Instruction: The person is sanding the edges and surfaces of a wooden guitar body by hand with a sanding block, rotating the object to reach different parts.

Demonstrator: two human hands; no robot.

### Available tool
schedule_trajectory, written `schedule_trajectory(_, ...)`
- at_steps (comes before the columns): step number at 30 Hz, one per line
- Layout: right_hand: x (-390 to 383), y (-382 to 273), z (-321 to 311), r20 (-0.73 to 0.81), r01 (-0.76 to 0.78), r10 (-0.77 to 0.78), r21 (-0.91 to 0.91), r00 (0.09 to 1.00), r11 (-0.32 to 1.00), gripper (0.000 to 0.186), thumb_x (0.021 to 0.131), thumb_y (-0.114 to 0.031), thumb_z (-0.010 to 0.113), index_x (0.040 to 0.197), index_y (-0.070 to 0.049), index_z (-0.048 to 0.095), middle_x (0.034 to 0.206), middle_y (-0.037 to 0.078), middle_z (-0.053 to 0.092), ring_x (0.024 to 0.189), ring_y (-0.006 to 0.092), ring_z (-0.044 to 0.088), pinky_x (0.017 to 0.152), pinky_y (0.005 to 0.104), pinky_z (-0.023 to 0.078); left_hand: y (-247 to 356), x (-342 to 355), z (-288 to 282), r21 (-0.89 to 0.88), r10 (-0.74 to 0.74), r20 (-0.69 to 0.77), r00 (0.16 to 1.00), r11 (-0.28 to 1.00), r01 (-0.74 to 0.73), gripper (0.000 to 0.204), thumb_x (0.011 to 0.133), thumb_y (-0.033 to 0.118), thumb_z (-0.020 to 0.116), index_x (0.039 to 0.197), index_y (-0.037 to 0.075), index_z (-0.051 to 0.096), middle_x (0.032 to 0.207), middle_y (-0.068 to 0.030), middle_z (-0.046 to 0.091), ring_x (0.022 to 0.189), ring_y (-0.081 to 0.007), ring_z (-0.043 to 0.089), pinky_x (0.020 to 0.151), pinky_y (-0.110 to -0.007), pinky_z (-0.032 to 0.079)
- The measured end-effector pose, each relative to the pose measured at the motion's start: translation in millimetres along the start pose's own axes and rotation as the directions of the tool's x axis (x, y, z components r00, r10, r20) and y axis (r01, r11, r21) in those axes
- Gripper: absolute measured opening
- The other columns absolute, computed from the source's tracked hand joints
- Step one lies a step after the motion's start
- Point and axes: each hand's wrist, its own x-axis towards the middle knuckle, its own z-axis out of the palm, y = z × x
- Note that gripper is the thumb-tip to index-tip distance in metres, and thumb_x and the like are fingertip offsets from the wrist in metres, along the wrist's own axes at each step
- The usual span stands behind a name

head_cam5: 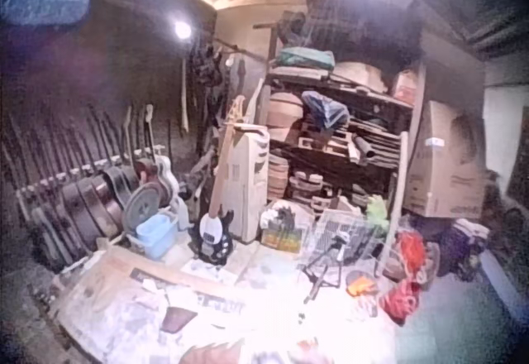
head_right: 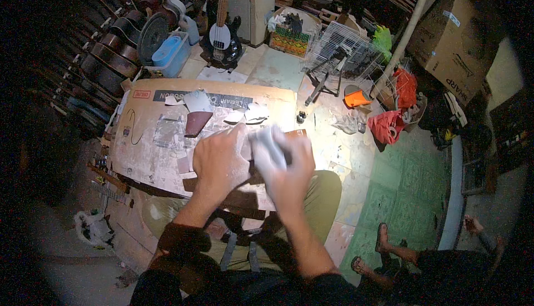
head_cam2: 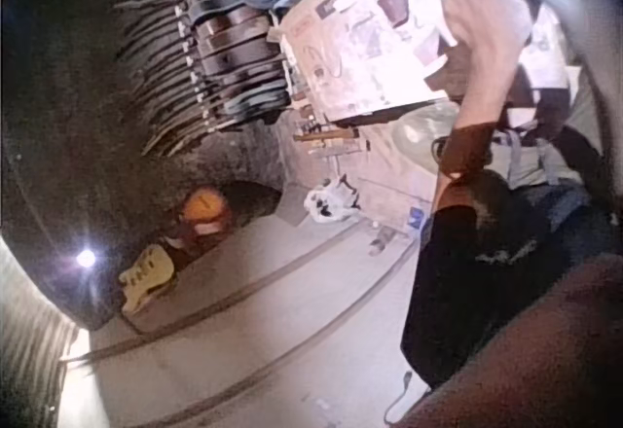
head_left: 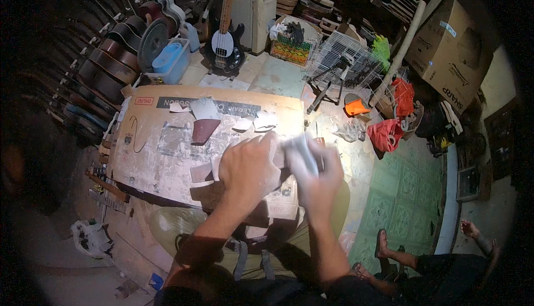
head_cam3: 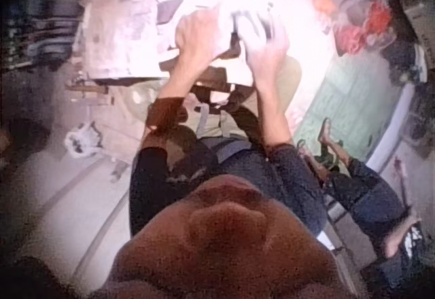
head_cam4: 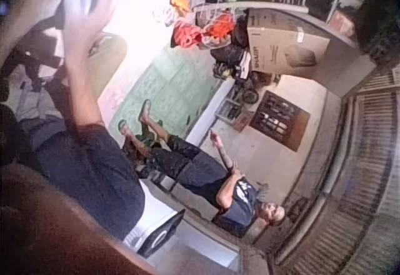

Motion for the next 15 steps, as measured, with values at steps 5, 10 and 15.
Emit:
schedule_trajectory(5, -29, -12, -6, -0.023, 0.048, -0.048, -0.001, 0.999, 0.999, 0.033, 0.074, -0.013, 0.082, 0.097, 0.003, 0.066, 0.088, 0.013, 0.060, 0.084, 0.0234, 0.063, 0.078, 0.0342, 0.050, -2, 6, -6, 0.027, 0.020, 0.092, 0.996, 0.999, -0.023, 0.019, 0.073, 0.016, 0.068, 0.091, 0.012, 0.063, 0.073, -0.0133, 0.066, 0.072, -0.0362, 0.067, 0.063, -0.047, 0.051)
schedule_trajectory(10, 12, 5, 17, -0.001, -0.053, 0.053, 0.008, 0.999, 0.999, 0.032, 0.070, -0.010, 0.084, 0.095, 0.000, 0.066, 0.087, 0.014, 0.060, 0.080, 0.0243, 0.060, 0.073, 0.0366, 0.049, -6, 4, 1, -0.022, -0.059, 0.044, 0.997, 0.998, 0.060, 0.016, 0.073, 0.015, 0.067, 0.087, 0.009, 0.062, 0.074, -0.0166, 0.065, 0.073, -0.0402, 0.066, 0.065, -0.052, 0.049)
schedule_trajectory(15, 29, 1, 19, 0.008, -0.036, 0.036, 0.053, 0.999, 0.998, 0.031, 0.070, -0.007, 0.082, 0.095, -0.001, 0.065, 0.087, 0.013, 0.061, 0.081, 0.0246, 0.061, 0.074, 0.0369, 0.049, -10, 10, 3, -0.020, -0.039, 0.020, 0.999, 0.999, 0.039, 0.018, 0.073, 0.015, 0.066, 0.089, 0.010, 0.063, 0.075, -0.0168, 0.066, 0.075, -0.0395, 0.067, 0.066, -0.051, 0.050)
